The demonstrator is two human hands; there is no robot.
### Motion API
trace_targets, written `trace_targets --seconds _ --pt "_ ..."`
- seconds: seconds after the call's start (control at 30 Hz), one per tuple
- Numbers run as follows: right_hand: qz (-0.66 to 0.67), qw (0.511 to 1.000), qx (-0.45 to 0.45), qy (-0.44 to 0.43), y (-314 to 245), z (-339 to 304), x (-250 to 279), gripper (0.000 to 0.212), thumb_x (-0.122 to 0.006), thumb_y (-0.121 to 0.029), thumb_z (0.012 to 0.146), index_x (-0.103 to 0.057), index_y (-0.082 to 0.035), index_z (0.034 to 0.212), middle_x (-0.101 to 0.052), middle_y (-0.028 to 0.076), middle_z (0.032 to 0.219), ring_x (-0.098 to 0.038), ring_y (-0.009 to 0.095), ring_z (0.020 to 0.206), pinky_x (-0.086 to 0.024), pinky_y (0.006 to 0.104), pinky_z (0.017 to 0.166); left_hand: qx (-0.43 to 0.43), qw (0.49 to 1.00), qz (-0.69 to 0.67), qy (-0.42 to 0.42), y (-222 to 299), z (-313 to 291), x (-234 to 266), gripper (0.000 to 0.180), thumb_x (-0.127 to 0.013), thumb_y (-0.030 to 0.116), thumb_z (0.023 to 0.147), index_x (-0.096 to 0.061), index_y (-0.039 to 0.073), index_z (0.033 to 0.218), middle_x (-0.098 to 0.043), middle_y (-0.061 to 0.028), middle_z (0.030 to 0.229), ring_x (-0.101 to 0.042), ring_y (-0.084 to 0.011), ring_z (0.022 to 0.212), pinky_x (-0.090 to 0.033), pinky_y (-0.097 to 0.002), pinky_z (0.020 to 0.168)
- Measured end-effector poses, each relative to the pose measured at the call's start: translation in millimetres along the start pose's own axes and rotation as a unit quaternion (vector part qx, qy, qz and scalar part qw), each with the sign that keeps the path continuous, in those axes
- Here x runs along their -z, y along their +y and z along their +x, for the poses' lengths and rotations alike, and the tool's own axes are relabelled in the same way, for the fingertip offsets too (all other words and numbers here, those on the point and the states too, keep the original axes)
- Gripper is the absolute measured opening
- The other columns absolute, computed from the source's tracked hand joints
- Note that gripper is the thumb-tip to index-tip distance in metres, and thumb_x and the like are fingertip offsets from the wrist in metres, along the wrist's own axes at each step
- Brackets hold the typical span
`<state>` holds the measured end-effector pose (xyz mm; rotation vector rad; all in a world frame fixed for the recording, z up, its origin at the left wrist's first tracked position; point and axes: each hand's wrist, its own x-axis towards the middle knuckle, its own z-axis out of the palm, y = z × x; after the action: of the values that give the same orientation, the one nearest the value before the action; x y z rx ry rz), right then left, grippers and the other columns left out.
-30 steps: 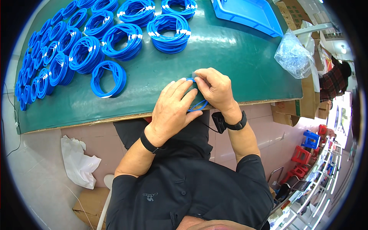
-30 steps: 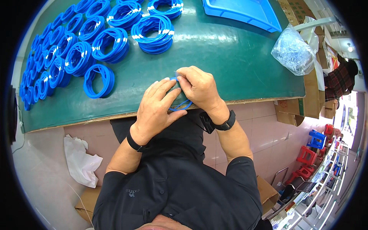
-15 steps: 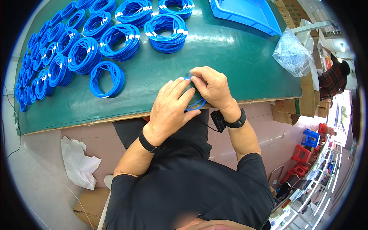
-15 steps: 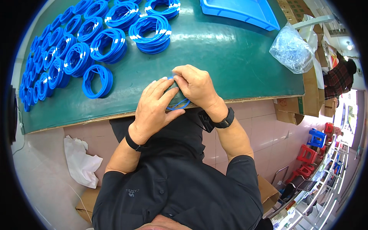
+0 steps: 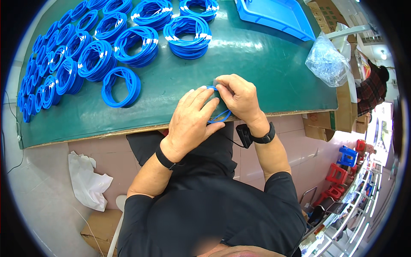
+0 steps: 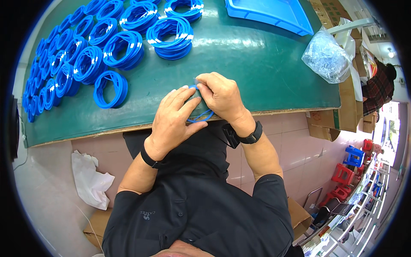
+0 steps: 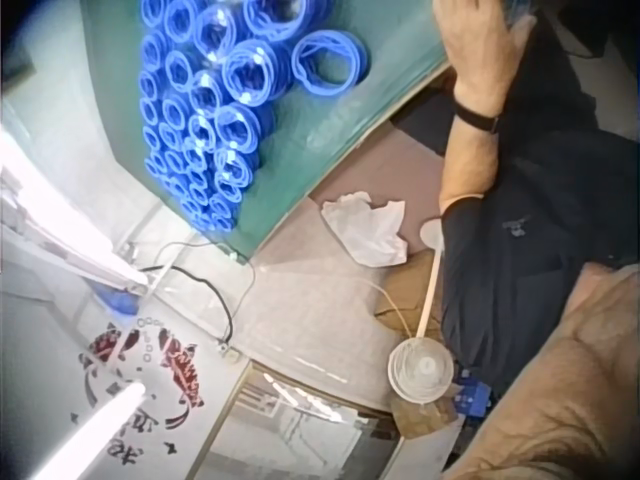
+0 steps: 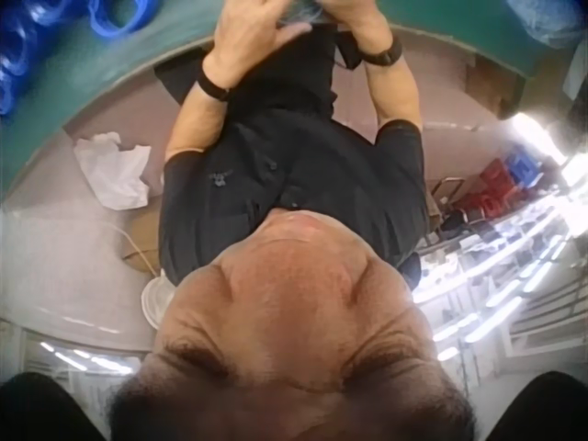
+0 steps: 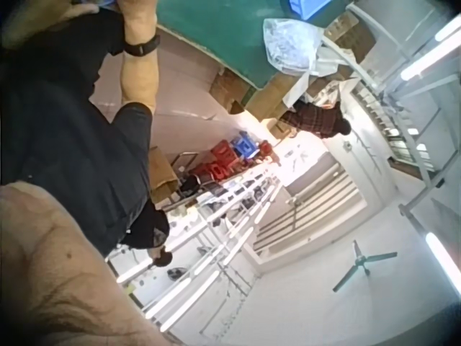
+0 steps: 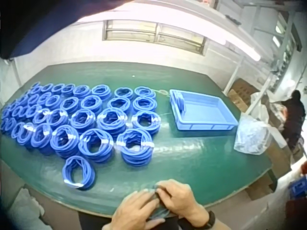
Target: Assembling and inspecting blue plastic circular components at a factory workbench.
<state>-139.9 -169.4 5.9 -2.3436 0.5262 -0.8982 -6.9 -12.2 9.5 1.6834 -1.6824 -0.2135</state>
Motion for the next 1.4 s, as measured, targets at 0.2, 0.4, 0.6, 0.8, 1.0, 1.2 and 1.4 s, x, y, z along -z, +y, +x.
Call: trace_targets --seconds 0.2,0.4,0.6,0.8,1.0,1.2,1.4 --pt "0.006 1.000 -0.005 -0.008 -1.8 1.4 0.8 0.018 -0.077 0.003 0.089 -0.075 -0.003 0.106 -0.074 0.010 0.088 -0.071 0.025 0.070 -0.056 0.0347 0.061 0.000 1.000 -0.005 0.001 1.2 1.1 1.2 0.067 -0.098 0.031 0.070 -0.073 0.005 0.127 -0.067 -0.0163 0.142 -0.060 -0.0396 0.137 -0.047 -0.0547 0.117" --pt "0.025 0.999 -0.010 -0.021 -1.3 2.4 0.1 0.017 -0.075 0.002 0.089 -0.074 -0.004 0.105 -0.075 0.012 0.091 -0.073 0.031 0.075 -0.058 0.0390 0.065 -0.001 1.000 -0.001 0.002 0.1 -0.3 0.2 0.068 -0.098 0.031 0.070 -0.073 0.005 0.127 -0.067 -0.0166 0.142 -0.061 -0.0397 0.137 -0.047 -0.0546 0.117" --pt "0.017 1.000 -0.019 0.000 -1.6 0.9 1.8 0.018 -0.077 0.003 0.089 -0.075 -0.003 0.106 -0.074 0.010 0.088 -0.070 0.024 0.071 -0.056 0.0346 0.063 -0.002 1.000 0.002 0.000 0.5 0.1 0.8 0.068 -0.098 0.031 0.070 -0.073 0.005 0.128 -0.066 -0.0165 0.143 -0.060 -0.0398 0.138 -0.047 -0.0548 0.117" --pt "0.006 1.000 -0.003 0.004 0.9 0.2 0.1 0.019 -0.079 0.004 0.089 -0.076 -0.003 0.107 -0.074 0.008 0.088 -0.068 0.019 0.067 -0.054 0.0311 0.061 -0.002 1.000 0.003 0.000 0.3 -0.5 -0.1 0.068 -0.098 0.031 0.071 -0.073 0.005 0.128 -0.067 -0.0166 0.143 -0.060 -0.0394 0.138 -0.047 -0.0547 0.117" --pt "0.017 1.000 -0.014 -0.012 -2.2 2.3 0.3 0.015 -0.075 0.002 0.089 -0.074 -0.003 0.103 -0.075 0.012 0.089 -0.073 0.030 0.074 -0.058 0.0384 0.065 -0.001 1.000 0.001 0.002 -0.3 -0.5 0.0 0.067 -0.098 0.031 0.071 -0.074 0.005 0.127 -0.067 -0.0165 0.143 -0.061 -0.0390 0.138 -0.047 -0.0547 0.117" --pt "0.028 0.999 -0.033 0.000 -5.1 1.3 2.9 0.014 -0.075 0.002 0.090 -0.075 -0.003 0.103 -0.076 0.012 0.090 -0.074 0.029 0.074 -0.058 0.0375 0.065 -0.001 1.000 0.000 0.000 0.0 -0.6 0.0 0.067 -0.098 0.031 0.069 -0.074 0.005 0.127 -0.067 -0.0166 0.143 -0.061 -0.0391 0.138 -0.047 -0.0541 0.117" --pt "0.031 0.999 -0.027 0.003 -0.6 -0.1 1.4 0.017 -0.076 0.003 0.090 -0.076 -0.002 0.106 -0.075 0.011 0.089 -0.072 0.023 0.072 -0.058 0.0332 0.064 0.001 1.000 -0.001 -0.001 -0.4 -0.9 -0.6 0.068 -0.098 0.030 0.069 -0.073 0.005 0.127 -0.066 -0.0161 0.144 -0.060 -0.0388 0.138 -0.047 -0.0545 0.118"
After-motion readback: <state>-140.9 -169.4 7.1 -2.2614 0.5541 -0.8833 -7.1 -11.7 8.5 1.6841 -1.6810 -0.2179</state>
